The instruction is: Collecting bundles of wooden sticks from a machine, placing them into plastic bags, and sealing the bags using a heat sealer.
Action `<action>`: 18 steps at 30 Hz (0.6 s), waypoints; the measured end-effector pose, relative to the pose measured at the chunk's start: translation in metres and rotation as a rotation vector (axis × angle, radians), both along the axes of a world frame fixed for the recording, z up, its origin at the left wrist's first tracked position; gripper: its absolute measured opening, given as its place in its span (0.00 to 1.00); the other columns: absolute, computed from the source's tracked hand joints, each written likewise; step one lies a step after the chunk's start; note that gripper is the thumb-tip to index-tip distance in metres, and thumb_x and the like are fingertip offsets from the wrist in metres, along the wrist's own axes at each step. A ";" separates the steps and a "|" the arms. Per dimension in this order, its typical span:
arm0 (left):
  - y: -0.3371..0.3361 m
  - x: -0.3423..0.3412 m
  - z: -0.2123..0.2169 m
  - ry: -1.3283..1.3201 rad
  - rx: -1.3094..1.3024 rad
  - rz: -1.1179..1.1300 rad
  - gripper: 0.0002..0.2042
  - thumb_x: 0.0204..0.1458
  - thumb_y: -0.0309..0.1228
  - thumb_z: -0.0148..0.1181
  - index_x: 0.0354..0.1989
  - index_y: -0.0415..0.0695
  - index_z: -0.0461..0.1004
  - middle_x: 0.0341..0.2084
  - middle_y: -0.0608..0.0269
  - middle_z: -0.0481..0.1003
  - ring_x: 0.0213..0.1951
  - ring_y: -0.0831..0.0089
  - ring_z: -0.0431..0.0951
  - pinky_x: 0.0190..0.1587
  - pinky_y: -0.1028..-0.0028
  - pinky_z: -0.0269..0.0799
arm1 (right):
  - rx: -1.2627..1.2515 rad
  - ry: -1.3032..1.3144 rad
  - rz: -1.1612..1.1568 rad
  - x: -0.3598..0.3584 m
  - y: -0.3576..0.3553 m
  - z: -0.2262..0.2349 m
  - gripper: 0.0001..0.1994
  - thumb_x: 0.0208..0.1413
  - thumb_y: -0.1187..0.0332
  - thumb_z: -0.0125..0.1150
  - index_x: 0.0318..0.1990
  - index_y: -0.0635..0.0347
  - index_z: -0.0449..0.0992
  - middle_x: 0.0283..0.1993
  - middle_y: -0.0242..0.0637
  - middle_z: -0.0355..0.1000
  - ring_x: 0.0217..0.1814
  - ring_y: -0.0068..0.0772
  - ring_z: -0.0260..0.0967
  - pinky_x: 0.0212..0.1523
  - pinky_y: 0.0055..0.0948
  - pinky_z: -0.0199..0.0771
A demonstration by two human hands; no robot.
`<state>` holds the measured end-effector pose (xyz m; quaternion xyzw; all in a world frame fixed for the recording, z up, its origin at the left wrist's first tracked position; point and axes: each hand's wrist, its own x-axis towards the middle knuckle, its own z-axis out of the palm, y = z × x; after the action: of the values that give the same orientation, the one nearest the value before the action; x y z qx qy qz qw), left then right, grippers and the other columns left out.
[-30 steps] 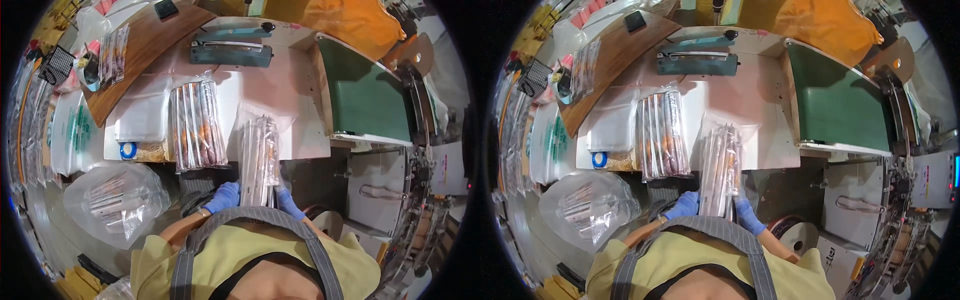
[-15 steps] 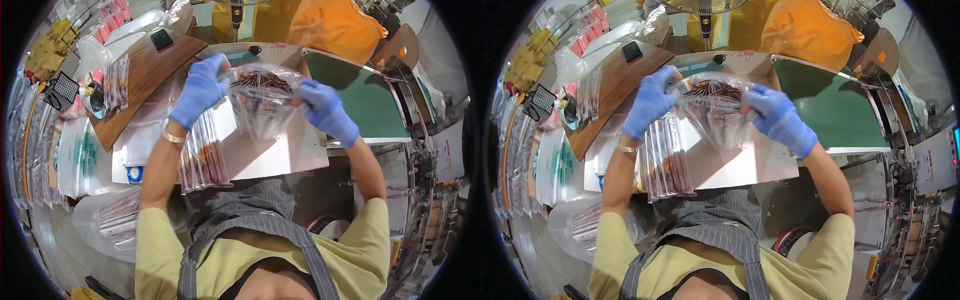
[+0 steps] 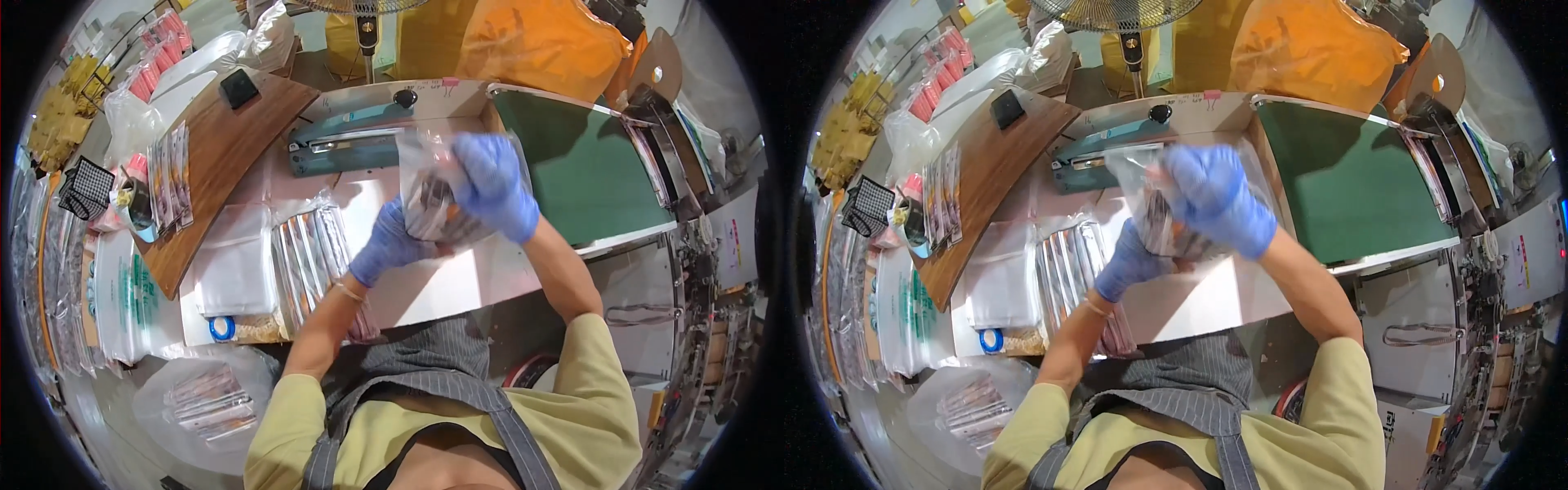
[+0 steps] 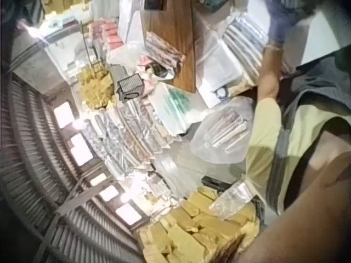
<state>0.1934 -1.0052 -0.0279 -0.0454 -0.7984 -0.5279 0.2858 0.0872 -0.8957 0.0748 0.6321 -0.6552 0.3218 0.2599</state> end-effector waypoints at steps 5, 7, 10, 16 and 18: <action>-0.021 -0.052 -0.070 -0.329 0.605 0.057 0.30 0.23 0.37 0.74 0.39 0.40 0.69 0.32 0.66 0.73 0.34 0.75 0.73 0.40 0.76 0.69 | 0.057 -0.437 -0.573 -0.108 -0.103 -0.086 0.09 0.51 0.64 0.48 0.31 0.61 0.66 0.27 0.50 0.67 0.32 0.52 0.66 0.31 0.40 0.64; -0.041 -0.067 -0.097 -0.577 0.522 0.226 0.22 0.27 0.36 0.71 0.32 0.38 0.71 0.23 0.65 0.73 0.25 0.77 0.71 0.28 0.73 0.69 | 0.079 -0.758 -0.505 -0.112 -0.143 -0.116 0.17 0.53 0.54 0.45 0.37 0.59 0.68 0.29 0.52 0.68 0.35 0.53 0.66 0.36 0.43 0.64; -0.078 -0.053 -0.087 -0.346 0.906 0.008 0.14 0.33 0.33 0.68 0.28 0.42 0.72 0.24 0.68 0.72 0.24 0.80 0.69 0.29 0.77 0.67 | -0.195 -0.907 0.040 -0.097 -0.180 -0.095 0.11 0.53 0.61 0.49 0.37 0.59 0.68 0.26 0.35 0.67 0.28 0.24 0.62 0.32 0.24 0.63; -0.150 -0.005 -0.096 -0.530 0.825 0.027 0.15 0.41 0.34 0.59 0.37 0.39 0.72 0.32 0.63 0.73 0.35 0.75 0.72 0.39 0.75 0.67 | -0.201 -1.248 -0.118 -0.130 -0.139 -0.173 0.06 0.50 0.70 0.53 0.32 0.61 0.73 0.28 0.30 0.68 0.31 0.18 0.62 0.32 0.20 0.65; -0.149 0.009 -0.090 -0.476 0.678 0.013 0.17 0.42 0.34 0.57 0.41 0.39 0.71 0.36 0.63 0.72 0.40 0.77 0.70 0.44 0.76 0.64 | -0.256 -1.092 -0.165 -0.124 -0.148 -0.194 0.08 0.49 0.67 0.54 0.34 0.60 0.73 0.30 0.31 0.68 0.33 0.19 0.63 0.34 0.21 0.66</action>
<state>0.2028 -1.1547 -0.1175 0.1799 -0.6233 -0.7550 0.0954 -0.0370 -1.0438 -0.1187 0.2842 -0.6976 0.6575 -0.0180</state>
